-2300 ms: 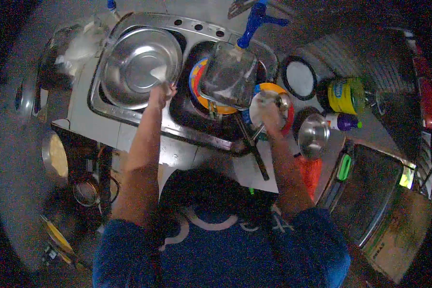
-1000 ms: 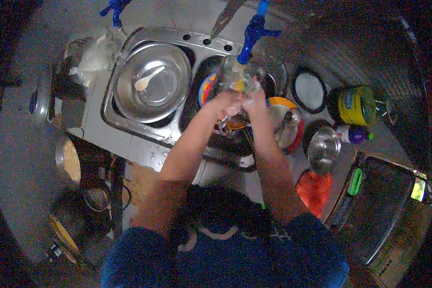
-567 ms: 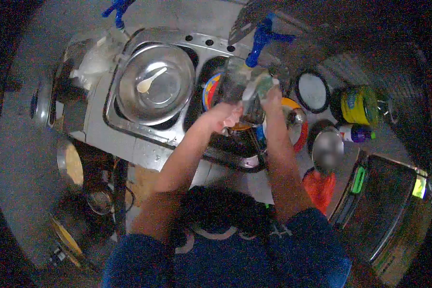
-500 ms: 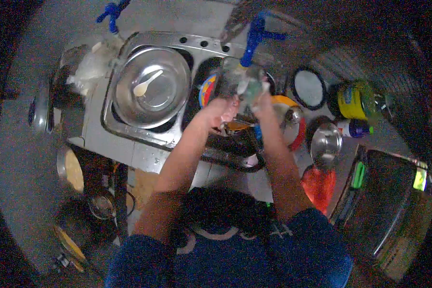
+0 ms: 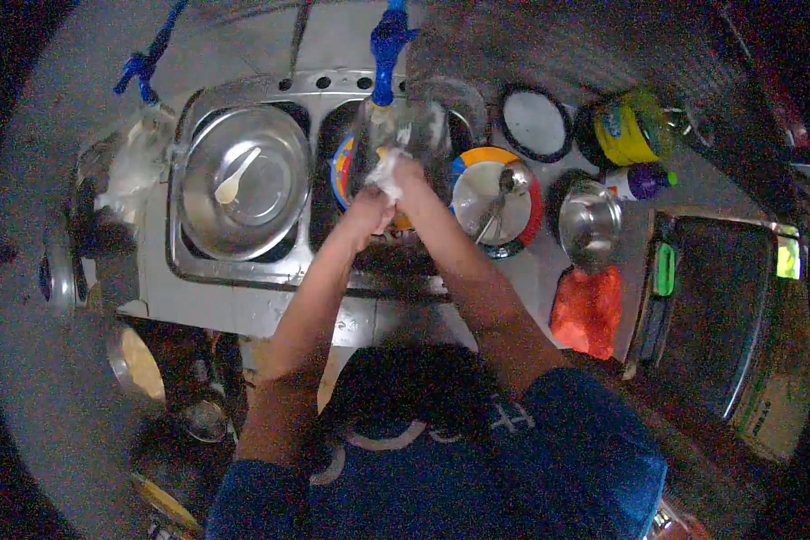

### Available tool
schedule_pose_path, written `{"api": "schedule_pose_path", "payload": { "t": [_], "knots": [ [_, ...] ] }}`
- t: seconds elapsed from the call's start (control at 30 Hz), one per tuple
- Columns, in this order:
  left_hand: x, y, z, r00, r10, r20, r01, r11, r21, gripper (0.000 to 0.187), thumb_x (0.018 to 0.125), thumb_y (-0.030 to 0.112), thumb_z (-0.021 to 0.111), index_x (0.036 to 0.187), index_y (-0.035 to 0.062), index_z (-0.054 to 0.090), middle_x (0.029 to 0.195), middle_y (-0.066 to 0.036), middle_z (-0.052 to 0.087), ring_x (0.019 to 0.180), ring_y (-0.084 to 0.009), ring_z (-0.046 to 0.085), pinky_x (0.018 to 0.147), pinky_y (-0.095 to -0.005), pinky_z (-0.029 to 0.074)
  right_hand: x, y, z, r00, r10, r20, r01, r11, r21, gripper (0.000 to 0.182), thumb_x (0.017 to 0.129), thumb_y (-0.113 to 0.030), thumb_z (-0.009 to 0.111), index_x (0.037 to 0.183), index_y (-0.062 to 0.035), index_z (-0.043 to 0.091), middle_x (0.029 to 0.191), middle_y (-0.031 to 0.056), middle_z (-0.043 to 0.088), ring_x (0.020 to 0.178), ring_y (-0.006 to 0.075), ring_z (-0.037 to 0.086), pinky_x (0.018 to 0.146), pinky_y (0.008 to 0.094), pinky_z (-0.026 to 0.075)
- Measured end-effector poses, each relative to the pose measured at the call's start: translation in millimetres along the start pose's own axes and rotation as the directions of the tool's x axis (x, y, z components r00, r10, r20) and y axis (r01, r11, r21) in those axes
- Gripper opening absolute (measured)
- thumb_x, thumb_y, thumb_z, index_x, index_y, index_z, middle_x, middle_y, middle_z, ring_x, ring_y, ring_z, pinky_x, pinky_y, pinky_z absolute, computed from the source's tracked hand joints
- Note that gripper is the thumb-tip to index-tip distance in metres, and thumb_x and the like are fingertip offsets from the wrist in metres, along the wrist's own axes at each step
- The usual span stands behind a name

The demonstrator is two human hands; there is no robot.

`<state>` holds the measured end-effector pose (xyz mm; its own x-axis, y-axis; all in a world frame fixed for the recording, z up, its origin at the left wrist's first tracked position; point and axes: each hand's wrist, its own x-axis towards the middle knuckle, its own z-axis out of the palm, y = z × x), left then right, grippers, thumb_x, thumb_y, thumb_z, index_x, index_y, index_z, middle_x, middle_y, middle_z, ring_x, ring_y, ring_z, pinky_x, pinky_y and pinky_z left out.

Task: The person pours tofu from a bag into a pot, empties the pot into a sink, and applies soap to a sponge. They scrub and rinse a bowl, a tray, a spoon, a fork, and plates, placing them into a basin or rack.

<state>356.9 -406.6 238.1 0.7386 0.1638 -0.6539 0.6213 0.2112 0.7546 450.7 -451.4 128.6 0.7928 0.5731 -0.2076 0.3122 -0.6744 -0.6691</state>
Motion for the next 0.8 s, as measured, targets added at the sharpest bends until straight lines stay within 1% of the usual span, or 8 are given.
{"api": "schedule_pose_path", "payload": {
  "t": [0.1,0.2,0.27,0.33,0.43,0.5,0.57,0.8],
  "knots": [
    [-9,-12,3,0.999,-0.022,-0.035,0.011,0.959,-0.282,0.011,0.082,0.018,0.04,0.08,0.0081,0.046,0.053,0.003,0.041,0.038,-0.0059,0.033,0.033,-0.0209,0.02,1,-4,4,0.802,0.439,0.405,-0.521,0.18,0.835,0.032,0.078,-0.033,0.044,0.083,-0.0033,0.056,0.07,0.0082,0.055,0.057,0.0221,0.053,0.048,0.037,0.043],
    [-19,-9,-3,0.986,-0.055,-0.161,-0.008,0.931,-0.365,0.015,0.083,0.019,0.037,0.078,0.0093,0.047,0.054,0.002,0.042,0.038,-0.0068,0.035,0.032,-0.02,0.024,6,26,-8,0.923,0.258,0.285,-0.374,0.771,0.515,0.026,0.075,-0.029,0.046,0.086,-0.0062,0.054,0.083,0.0119,0.055,0.066,0.0259,0.053,0.062,0.0382,0.042],
    [-21,-34,-47,0.956,-0.067,-0.284,-0.053,0.917,-0.396,0.016,0.083,0.02,0.036,0.077,0.0092,0.047,0.054,0.002,0.042,0.039,-0.0076,0.036,0.032,-0.0197,0.026,4,102,-1,0.936,-0.345,-0.069,0.261,0.813,-0.52,0.023,0.075,-0.024,0.046,0.083,-0.0038,0.054,0.066,0.0115,0.052,0.064,0.0288,0.051,0.063,0.0397,0.04],
    [-14,-59,-91,0.948,-0.012,-0.318,-0.145,0.875,-0.463,0.018,0.082,0.019,0.035,0.075,0.0081,0.047,0.055,0.0,0.043,0.041,-0.0091,0.038,0.033,-0.0202,0.028,-71,69,-91,0.933,0.187,-0.307,-0.145,0.978,0.152,0.031,0.074,-0.025,0.051,0.088,0.0019,0.052,0.085,0.0171,0.052,0.08,0.0299,0.049,0.069,0.0381,0.039],
    [22,-138,-169,0.816,-0.085,-0.571,0.211,0.965,0.157,0.017,0.079,0.022,0.04,0.074,0.0097,0.051,0.062,-0.004,0.049,0.052,-0.0146,0.046,0.044,-0.0283,0.036,-95,196,-87,0.952,-0.11,-0.284,0.007,0.94,-0.341,0.032,0.077,-0.025,0.047,0.099,-0.0025,0.049,0.099,0.0174,0.05,0.092,0.0269,0.048,0.074,0.0363,0.04],
    [47,-180,-196,0.843,0.499,-0.2,0.052,0.294,0.954,0.017,0.077,0.019,0.04,0.08,0.0097,0.054,0.068,-0.007,0.053,0.056,-0.0196,0.051,0.051,-0.0315,0.041,-112,215,-92,0.977,-0.066,-0.205,-0.046,0.865,-0.499,0.032,0.077,-0.026,0.047,0.099,-0.0028,0.05,0.097,0.0166,0.051,0.09,0.0267,0.048,0.073,0.0363,0.04],
    [65,-199,-208,0.75,0.658,0.07,0.023,-0.131,0.991,0.02,0.075,0.017,0.041,0.085,0.0096,0.057,0.075,-0.01,0.058,0.061,-0.0246,0.056,0.058,-0.0347,0.045,-116,221,-85,0.983,0.02,-0.183,-0.121,0.821,-0.557,0.032,0.076,-0.027,0.048,0.098,-0.003,0.05,0.096,0.0159,0.052,0.088,0.0265,0.049,0.072,0.0362,0.041],
    [39,-151,-194,0.901,0.354,-0.252,0.141,0.31,0.94,0.025,0.079,0.024,0.042,0.091,0.0071,0.055,0.072,-0.011,0.056,0.064,-0.0212,0.054,0.058,-0.0335,0.044,-112,215,-87,0.972,0.217,-0.086,-0.232,0.866,-0.443,0.034,0.074,-0.029,0.051,0.096,-0.0037,0.052,0.089,0.0133,0.053,0.08,0.0257,0.051,0.068,0.0362,0.042]
  ]
}}
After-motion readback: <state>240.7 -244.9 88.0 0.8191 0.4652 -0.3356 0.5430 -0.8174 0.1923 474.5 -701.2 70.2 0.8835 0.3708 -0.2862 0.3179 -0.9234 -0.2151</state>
